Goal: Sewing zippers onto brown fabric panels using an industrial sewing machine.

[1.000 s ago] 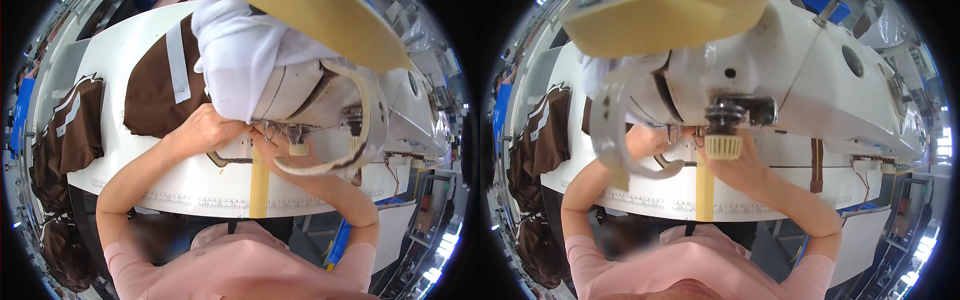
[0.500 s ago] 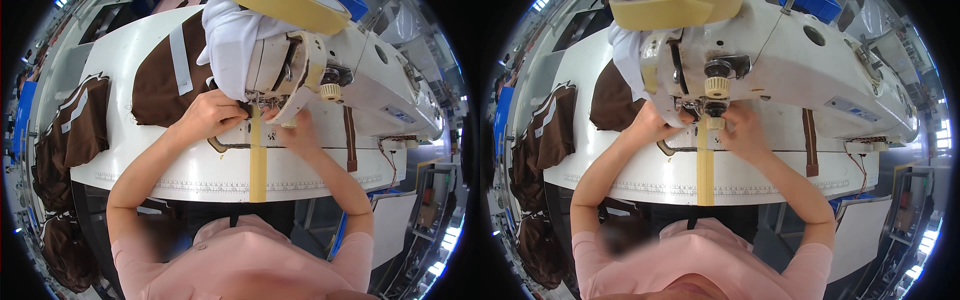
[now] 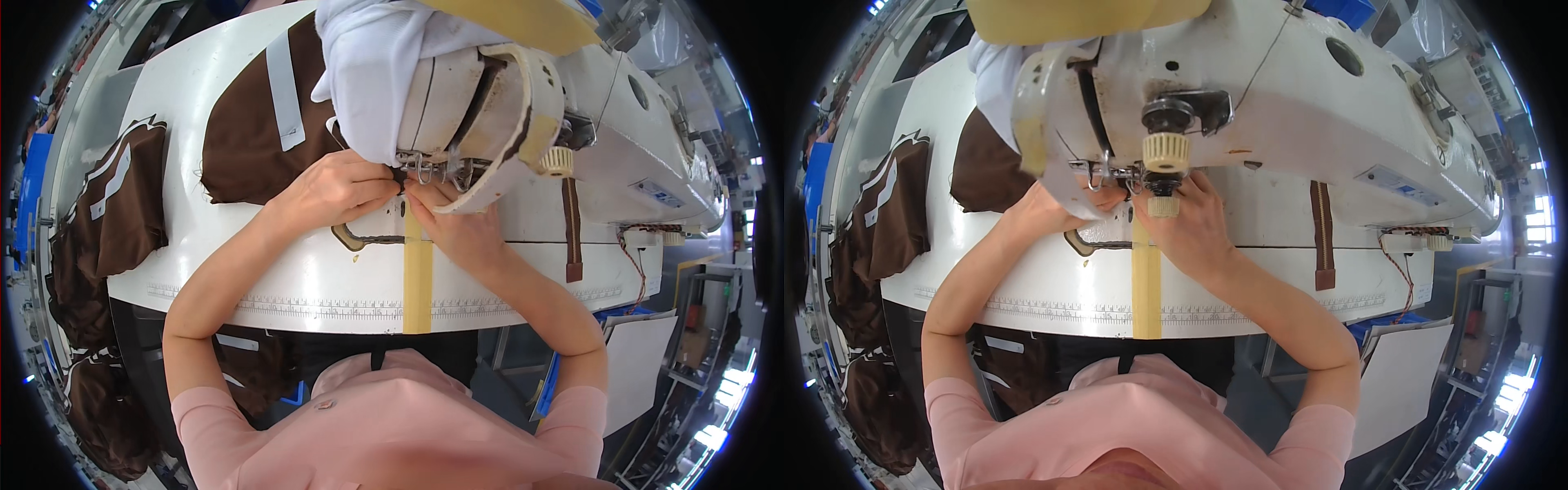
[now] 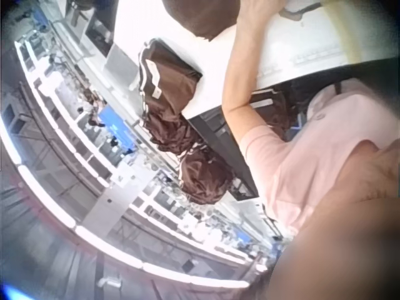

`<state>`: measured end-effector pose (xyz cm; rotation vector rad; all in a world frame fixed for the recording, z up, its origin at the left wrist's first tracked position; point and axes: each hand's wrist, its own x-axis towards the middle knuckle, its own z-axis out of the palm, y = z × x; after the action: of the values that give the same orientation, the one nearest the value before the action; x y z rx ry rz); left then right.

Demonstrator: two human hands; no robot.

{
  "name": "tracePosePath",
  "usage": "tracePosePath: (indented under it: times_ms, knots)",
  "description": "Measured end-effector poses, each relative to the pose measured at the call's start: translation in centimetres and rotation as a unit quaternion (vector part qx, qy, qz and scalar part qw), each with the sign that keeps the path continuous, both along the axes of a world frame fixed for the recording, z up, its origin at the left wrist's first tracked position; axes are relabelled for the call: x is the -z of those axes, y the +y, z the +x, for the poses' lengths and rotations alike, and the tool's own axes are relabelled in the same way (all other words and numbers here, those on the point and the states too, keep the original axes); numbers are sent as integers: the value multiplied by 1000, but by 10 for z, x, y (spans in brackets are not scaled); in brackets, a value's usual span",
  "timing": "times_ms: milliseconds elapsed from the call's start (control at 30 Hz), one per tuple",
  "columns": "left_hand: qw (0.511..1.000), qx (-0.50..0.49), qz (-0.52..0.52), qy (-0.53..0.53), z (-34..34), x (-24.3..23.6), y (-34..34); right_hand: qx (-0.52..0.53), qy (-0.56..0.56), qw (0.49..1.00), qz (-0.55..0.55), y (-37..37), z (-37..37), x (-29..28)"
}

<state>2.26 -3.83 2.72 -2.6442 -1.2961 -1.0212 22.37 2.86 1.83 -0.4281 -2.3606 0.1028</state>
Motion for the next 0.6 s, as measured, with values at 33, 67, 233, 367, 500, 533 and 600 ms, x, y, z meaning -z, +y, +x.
tracePosePath:
  times_ms: [33, 67, 233, 367, 500, 533, 600]
  knots:
    - [1000, -1, 2, -2, -1, -2, 1, -14, 19, 1000, -9, 1, 0, -1]
    - [1000, 5, 15, 19, -3, -4, 2, -16, 17, 1000, -7, 3, 0, 1]
    - [999, 4, 27, 30, -7, -4, 5, 1, -8, 997, -81, 9, 2, 12]
    - [999, -9, -35, 6, -12, -16, 6, 117, -55, 991, 19, 19, 4, 20]
    - [998, -49, -23, -29, -15, -20, 5, 65, -27, 997, -28, 12, 8, -1]
    - [995, -82, -44, -28, -16, -17, 2, 53, -73, 995, -47, 2, 12, -4]
    - [988, -146, -39, -36, -16, -16, -12, 23, -49, 994, -93, -21, 15, -16]
